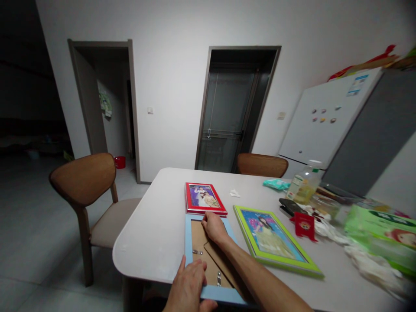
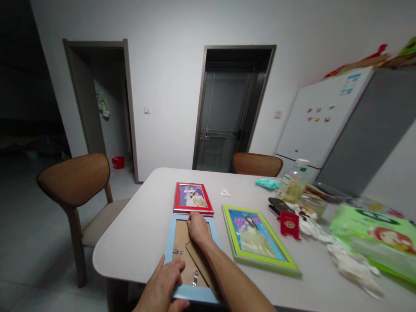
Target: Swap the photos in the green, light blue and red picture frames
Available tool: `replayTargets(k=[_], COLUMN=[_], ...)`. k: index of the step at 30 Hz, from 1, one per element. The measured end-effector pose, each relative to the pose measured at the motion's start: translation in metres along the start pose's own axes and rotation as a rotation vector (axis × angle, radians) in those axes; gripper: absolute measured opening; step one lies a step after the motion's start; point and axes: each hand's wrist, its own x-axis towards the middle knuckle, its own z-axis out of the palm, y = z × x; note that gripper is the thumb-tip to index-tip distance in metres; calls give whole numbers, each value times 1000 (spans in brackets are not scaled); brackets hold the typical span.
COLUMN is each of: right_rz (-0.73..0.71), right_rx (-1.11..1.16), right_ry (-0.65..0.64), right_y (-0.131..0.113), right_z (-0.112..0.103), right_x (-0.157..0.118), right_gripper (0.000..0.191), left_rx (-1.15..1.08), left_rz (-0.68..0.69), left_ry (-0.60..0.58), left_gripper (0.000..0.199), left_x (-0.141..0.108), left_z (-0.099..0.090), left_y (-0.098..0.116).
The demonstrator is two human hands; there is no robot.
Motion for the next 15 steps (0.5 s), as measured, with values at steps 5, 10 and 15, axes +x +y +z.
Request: replayTargets(k=[5, 10, 15], right_rz=[27, -84, -114], right_rx=[66, 204, 450], right_ry=[38, -25, -9], right_y=[5, 2, 19], right_z=[-7, -27, -71], right_x=[-1, -16, -40], right_gripper=[16, 17, 19], left_rx=[28, 189, 205], left_rz=[92, 166, 245], left_ry=[48, 131, 185], left_gripper=[58, 21, 34], left_x=[-1, 13, 14], left_z=[9, 41, 42], left_y=[-11, -20, -9])
